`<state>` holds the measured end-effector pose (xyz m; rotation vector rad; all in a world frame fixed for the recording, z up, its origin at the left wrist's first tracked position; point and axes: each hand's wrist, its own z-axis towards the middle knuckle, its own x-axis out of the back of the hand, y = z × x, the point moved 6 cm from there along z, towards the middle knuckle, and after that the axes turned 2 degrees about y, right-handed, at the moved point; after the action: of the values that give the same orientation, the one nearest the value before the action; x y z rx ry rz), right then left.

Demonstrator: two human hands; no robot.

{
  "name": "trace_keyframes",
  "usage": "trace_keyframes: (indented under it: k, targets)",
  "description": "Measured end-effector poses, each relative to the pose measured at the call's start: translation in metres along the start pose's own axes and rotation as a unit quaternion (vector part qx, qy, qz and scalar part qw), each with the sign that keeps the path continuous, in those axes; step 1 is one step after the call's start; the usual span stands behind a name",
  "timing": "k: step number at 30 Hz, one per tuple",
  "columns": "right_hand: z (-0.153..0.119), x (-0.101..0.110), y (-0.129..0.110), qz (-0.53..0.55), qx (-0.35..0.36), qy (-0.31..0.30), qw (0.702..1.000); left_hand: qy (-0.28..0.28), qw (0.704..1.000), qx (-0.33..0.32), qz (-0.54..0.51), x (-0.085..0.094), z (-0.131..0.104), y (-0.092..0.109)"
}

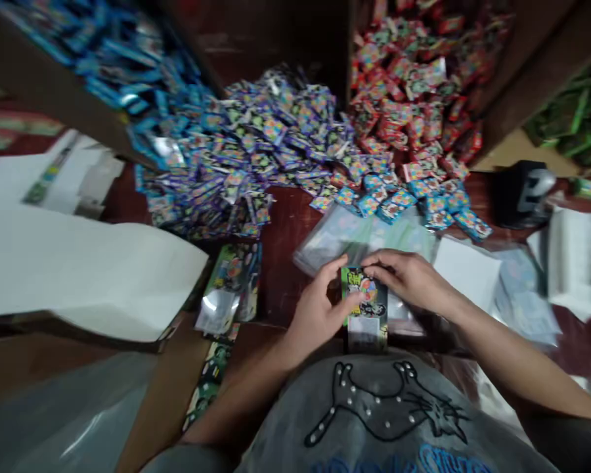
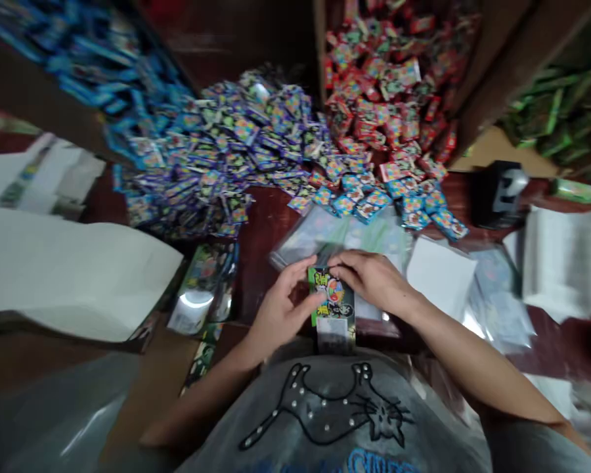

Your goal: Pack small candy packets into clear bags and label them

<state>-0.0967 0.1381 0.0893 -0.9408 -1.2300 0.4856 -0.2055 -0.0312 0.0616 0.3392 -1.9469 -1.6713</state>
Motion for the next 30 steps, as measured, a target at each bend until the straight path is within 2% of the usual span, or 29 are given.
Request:
trace_keyframes:
  k: [2,4,6,8,10,13,15,17,19,21,23,25,27,28,30]
  targets:
    - [0.041,-0.021,-0.014,0.033,0.000,0.024,0.999,0.107,0.988,-0.032,0.104,0.043,-0.027,0.006]
    - [0.086,-0.054,-0.035,0.066,0.012,0.032,0.997,0.226,0.951,-0.040,0.209,0.096,-0.058,0.007]
    - [0.130,-0.098,-0.054,0.068,0.010,-0.003,0.998,0.317,0.905,0.019,0.284,0.147,-0.085,-0.007]
    - [0.166,-0.144,-0.068,0.031,-0.003,-0.053,0.998,0.353,0.872,0.086,0.327,0.181,-0.105,-0.029]
    - [0.188,-0.181,-0.078,-0.008,-0.007,-0.084,0.996,0.335,0.865,0.125,0.352,0.190,-0.113,-0.052]
    - [0.197,-0.207,-0.087,-0.046,-0.010,-0.083,0.995,0.332,0.845,0.129,0.399,0.178,-0.111,-0.073]
    - [0.191,-0.204,-0.089,-0.080,0.005,-0.063,0.995,0.351,0.816,0.127,0.440,0.167,-0.106,-0.077]
    - [0.174,-0.186,-0.084,-0.134,0.035,-0.029,0.990,0.346,0.801,0.137,0.469,0.160,-0.099,-0.077]
    - [0.146,-0.160,-0.067,-0.205,0.064,-0.008,0.977,0.341,0.795,0.131,0.485,0.158,-0.094,-0.070]
    - [0.108,-0.139,-0.038,-0.270,0.070,-0.038,0.960,0.352,0.786,0.088,0.500,0.156,-0.091,-0.054]
    - [0.068,-0.127,-0.007,-0.319,0.089,-0.086,0.940,0.354,0.788,0.011,0.504,0.147,-0.084,-0.033]
    - [0.032,-0.119,0.012,-0.344,0.158,-0.088,0.921,0.298,0.830,-0.074,0.466,0.122,-0.066,-0.016]
    - [0.005,-0.111,0.015,-0.350,0.242,-0.051,0.904,0.194,0.897,-0.119,0.379,0.086,-0.037,-0.006]
    - [-0.005,-0.105,0.011,-0.348,0.284,-0.020,0.893,0.138,0.928,-0.103,0.330,0.067,-0.022,-0.005]
    - [-0.020,-0.088,-0.006,-0.333,0.366,0.053,0.868,0.059,0.970,-0.029,0.236,0.037,0.005,-0.006]
